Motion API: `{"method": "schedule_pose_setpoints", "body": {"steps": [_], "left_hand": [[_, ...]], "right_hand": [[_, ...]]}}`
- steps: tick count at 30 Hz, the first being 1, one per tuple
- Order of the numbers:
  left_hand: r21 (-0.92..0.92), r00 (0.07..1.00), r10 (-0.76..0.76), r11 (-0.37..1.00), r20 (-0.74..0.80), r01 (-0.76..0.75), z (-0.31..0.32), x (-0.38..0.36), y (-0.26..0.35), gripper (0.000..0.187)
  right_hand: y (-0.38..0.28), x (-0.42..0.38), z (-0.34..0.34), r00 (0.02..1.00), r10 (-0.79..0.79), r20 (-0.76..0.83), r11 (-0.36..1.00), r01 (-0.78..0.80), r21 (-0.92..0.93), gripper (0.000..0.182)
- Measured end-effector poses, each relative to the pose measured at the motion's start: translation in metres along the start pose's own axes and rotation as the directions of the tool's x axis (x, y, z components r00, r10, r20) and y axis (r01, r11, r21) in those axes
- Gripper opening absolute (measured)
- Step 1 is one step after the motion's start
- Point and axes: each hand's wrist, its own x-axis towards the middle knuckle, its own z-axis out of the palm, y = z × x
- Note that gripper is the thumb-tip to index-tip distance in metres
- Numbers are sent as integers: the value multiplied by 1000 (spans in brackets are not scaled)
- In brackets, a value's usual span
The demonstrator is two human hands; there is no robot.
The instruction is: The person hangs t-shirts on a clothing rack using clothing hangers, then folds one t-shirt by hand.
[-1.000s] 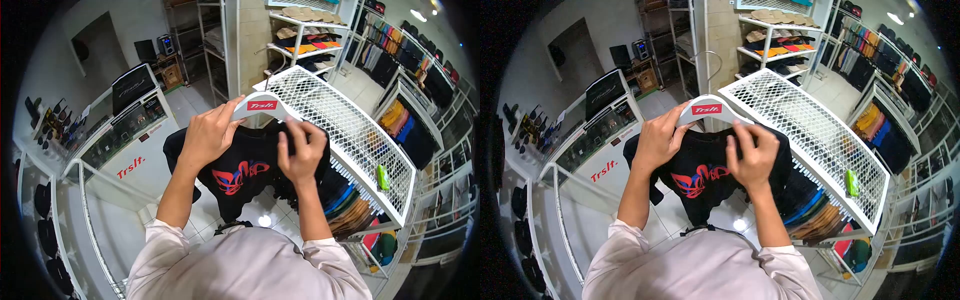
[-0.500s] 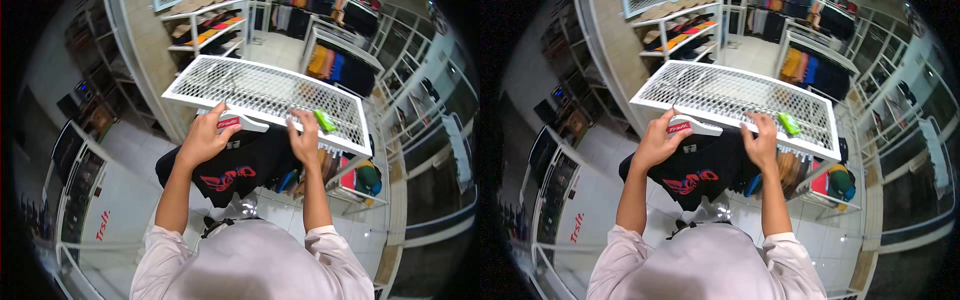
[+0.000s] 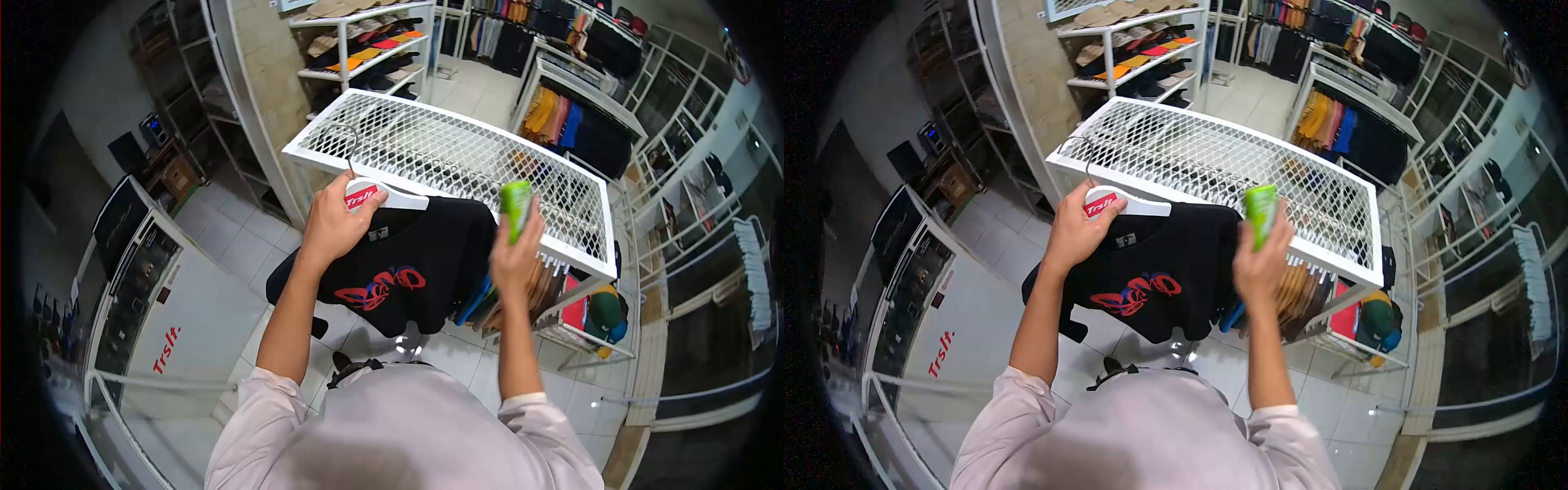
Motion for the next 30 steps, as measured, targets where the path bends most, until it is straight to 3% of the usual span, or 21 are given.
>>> {"method": "schedule_pose_setpoints", "body": {"steps": [3,5,7,8,9,11,12,14,15,18,20,23,26,27,30], "left_hand": [[0,999,-43,999,0,43,-12,-4,2,38],[-9,995,-97,995,-15,97,-20,-7,4,36],[-23,991,-130,991,-42,129,-34,-11,-5,35],[-50,985,-161,986,-68,157,-42,-13,-11,35],[-45,982,-166,986,-85,163,-51,-14,-15,35],[-54,965,-245,969,-92,241,-65,-18,-22,34],[-62,959,-261,965,-108,256,-69,-21,-19,35],[-49,968,-217,976,-127,213,-67,-21,-24,32],[-37,977,-173,985,-122,170,-65,-24,-26,29],[-62,978,-179,983,-104,174,-59,-25,-23,31],[-60,979,-177,983,-106,171,-62,-25,-23,34],[-27,958,-232,973,-169,231,-77,-31,-27,34],[-50,946,-247,969,-208,242,-78,-35,-32,34],[-53,947,-249,969,-205,243,-74,-33,-31,34],[-82,964,-231,972,-133,222,-55,-35,-27,33]], "right_hand": [[-57,-39,26,972,-187,139,975,167,143,79],[-54,-53,50,950,-278,145,955,257,149,84],[-19,-46,67,934,-357,-1,934,357,-4,85],[2,-46,79,967,-250,-58,964,242,-109,78],[10,-41,83,996,-4,-86,999,0,-41,70],[24,-34,81,968,214,-128,976,-207,67,65],[12,-35,79,971,209,-118,977,-201,75,65],[-27,-35,67,991,-26,-131,982,49,180,69],[-40,-40,68,979,-194,-63,972,201,121,74],[-69,-46,80,947,-316,62,926,293,238,77],[-54,-42,99,974,-222,51,954,206,219,73],[-12,-26,111,979,202,-7,978,-201,63,69],[-33,-23,84,996,89,-33,984,-83,155,65],[-43,-29,81,999,-36,-30,989,40,144,70],[-76,-45,76,971,-191,142,962,157,223,77]]}}
